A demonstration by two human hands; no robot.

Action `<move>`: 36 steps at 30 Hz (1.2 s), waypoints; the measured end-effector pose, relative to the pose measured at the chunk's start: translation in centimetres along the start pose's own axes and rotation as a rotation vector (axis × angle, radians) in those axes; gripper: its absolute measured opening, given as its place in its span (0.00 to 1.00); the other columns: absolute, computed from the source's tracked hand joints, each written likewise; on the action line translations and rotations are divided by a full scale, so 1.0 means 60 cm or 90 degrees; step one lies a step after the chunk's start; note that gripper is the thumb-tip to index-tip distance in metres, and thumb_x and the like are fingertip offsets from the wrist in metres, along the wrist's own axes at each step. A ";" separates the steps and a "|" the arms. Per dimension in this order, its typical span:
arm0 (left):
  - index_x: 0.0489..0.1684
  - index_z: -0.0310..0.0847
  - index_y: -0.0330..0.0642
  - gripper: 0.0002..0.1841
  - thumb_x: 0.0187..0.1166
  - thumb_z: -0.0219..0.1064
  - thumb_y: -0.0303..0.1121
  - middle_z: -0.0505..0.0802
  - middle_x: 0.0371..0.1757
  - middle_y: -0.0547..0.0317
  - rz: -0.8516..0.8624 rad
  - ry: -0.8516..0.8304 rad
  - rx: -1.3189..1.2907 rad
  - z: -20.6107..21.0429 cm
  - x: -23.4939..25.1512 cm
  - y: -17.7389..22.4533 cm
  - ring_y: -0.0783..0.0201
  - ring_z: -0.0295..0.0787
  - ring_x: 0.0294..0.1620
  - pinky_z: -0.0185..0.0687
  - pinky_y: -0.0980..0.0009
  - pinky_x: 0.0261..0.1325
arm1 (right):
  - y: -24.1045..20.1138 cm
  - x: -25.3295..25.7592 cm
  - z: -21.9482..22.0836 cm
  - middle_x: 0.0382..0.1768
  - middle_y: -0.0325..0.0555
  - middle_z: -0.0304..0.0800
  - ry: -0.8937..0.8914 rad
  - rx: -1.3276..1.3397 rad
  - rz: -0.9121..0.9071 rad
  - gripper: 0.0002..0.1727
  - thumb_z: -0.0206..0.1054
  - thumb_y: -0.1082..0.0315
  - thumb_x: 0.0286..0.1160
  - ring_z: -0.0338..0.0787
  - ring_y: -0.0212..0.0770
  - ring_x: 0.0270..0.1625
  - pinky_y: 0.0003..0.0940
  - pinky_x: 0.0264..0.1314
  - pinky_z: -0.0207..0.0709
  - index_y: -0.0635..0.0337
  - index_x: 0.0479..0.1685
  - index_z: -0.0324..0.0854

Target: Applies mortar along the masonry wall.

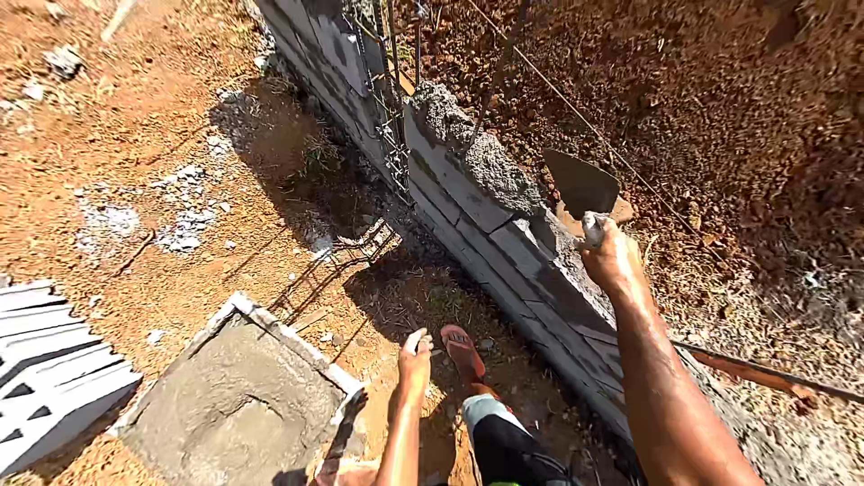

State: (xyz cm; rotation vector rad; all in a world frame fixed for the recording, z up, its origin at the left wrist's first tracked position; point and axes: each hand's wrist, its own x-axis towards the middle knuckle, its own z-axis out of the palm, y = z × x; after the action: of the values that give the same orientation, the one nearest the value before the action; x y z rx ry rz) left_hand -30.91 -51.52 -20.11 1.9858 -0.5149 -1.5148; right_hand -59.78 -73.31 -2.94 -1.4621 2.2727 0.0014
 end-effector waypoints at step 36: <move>0.84 0.72 0.48 0.24 0.94 0.50 0.44 0.84 0.77 0.52 0.352 -0.251 -0.235 0.158 0.019 0.350 0.53 0.85 0.72 0.84 0.48 0.71 | 0.029 -0.129 0.062 0.68 0.70 0.82 0.103 0.143 -0.095 0.38 0.66 0.66 0.81 0.89 0.61 0.62 0.61 0.67 0.81 0.67 0.89 0.56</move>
State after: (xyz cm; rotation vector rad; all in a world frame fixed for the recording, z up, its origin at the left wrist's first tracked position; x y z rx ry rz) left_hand -38.79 -70.11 -8.97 1.1417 -0.7991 -1.5008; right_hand -57.27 -64.98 -3.96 -1.5539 2.1966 -0.4177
